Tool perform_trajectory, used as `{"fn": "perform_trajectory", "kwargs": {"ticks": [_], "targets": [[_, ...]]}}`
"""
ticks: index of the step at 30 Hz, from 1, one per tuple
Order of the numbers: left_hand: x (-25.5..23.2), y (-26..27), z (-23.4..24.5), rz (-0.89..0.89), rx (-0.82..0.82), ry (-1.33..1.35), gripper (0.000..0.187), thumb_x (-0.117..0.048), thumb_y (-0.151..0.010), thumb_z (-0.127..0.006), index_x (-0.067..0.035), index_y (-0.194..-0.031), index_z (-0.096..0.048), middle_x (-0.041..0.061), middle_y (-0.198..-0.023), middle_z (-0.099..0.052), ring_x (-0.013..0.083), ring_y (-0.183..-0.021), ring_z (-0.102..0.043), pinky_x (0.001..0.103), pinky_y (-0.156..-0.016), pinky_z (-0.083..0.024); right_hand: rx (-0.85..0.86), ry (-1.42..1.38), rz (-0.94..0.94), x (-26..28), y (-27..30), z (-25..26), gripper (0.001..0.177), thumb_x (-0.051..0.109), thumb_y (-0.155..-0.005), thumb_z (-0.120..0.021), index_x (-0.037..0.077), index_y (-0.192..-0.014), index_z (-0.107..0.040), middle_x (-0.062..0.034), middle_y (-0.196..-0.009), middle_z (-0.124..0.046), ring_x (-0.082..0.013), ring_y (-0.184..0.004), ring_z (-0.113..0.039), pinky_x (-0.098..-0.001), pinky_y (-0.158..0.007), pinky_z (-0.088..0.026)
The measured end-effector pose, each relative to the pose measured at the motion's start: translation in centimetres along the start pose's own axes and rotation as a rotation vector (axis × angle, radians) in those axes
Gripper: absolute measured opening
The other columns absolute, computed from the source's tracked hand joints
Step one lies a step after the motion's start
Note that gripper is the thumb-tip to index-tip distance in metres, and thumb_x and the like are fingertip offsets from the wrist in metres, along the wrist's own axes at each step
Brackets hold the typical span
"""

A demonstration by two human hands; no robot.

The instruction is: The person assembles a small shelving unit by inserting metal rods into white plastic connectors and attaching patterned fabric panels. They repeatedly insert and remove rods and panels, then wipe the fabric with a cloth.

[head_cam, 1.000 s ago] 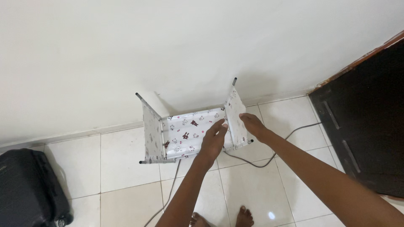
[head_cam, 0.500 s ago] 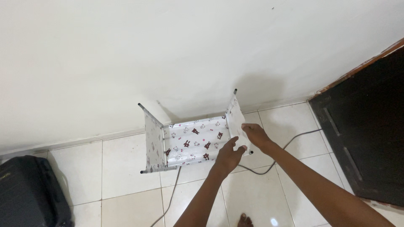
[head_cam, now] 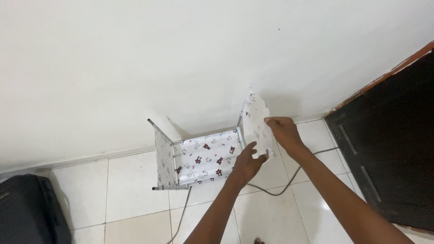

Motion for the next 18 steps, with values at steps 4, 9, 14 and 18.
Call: {"fn": "perform_trajectory", "kwargs": {"ticks": [4,9,14,18], "targets": [[-4.8,2.0,0.5,-0.169,0.003,-0.165,0.094,-0.04,-0.076,-0.081,-0.011,-0.154,-0.038,0.019,-0.148,-0.053,0.0332,-0.136,-0.054,0.042,-0.107,-0.047,0.01,-0.088,0.096,3.5,1.3,1.7,0.04,0.028,-0.097,-0.066,-0.01,-0.1,-0.079,-0.0058,-0.07,-0.059,-0.0141,-0.068,-0.053,-0.0304,-0.072,-0.052],[-10.7,5.5,1.1,-0.2,-0.076,-0.356,0.098,-0.043,-0.076,-0.083,-0.013,-0.156,-0.036,0.014,-0.145,-0.055,0.0318,-0.127,-0.06,0.048,-0.1,-0.049,0.043,-0.331,0.083,8.1,2.8,4.0,0.036,0.022,-0.093,-0.065,-0.009,-0.109,-0.073,-0.0125,-0.095,-0.076,-0.021,-0.087,-0.073,-0.0324,-0.086,-0.058],[-16.3,9.1,3.7,-0.384,-0.251,-0.499,0.092,-0.038,-0.074,-0.086,-0.01,-0.151,-0.042,0.017,-0.141,-0.055,0.0345,-0.117,-0.063,0.049,-0.091,-0.051,0.066,-0.532,0.105,11.9,5.2,8.2,0.037,0.018,-0.1,-0.059,-0.01,-0.122,-0.069,-0.0093,-0.099,-0.067,-0.0215,-0.095,-0.063,-0.0329,-0.089,-0.054],[-19.6,12.2,6.1,-0.604,-0.374,-0.509,0.068,-0.028,-0.077,-0.083,-0.01,-0.138,-0.058,0.017,-0.131,-0.063,0.0345,-0.109,-0.066,0.049,-0.087,-0.051,0.087,-0.714,0.201,15.1,9.3,11.3,0.04,0.012,-0.109,-0.055,-0.016,-0.136,-0.064,-0.0063,-0.099,-0.051,-0.02,-0.097,-0.048,-0.0346,-0.089,-0.052]]}}
Point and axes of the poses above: each hand's wrist, its own y-axis away from the middle knuckle, its own z-axis out of the back of the hand, x = y × z, the point moved 3 cm from there along -y, towards the middle knuckle
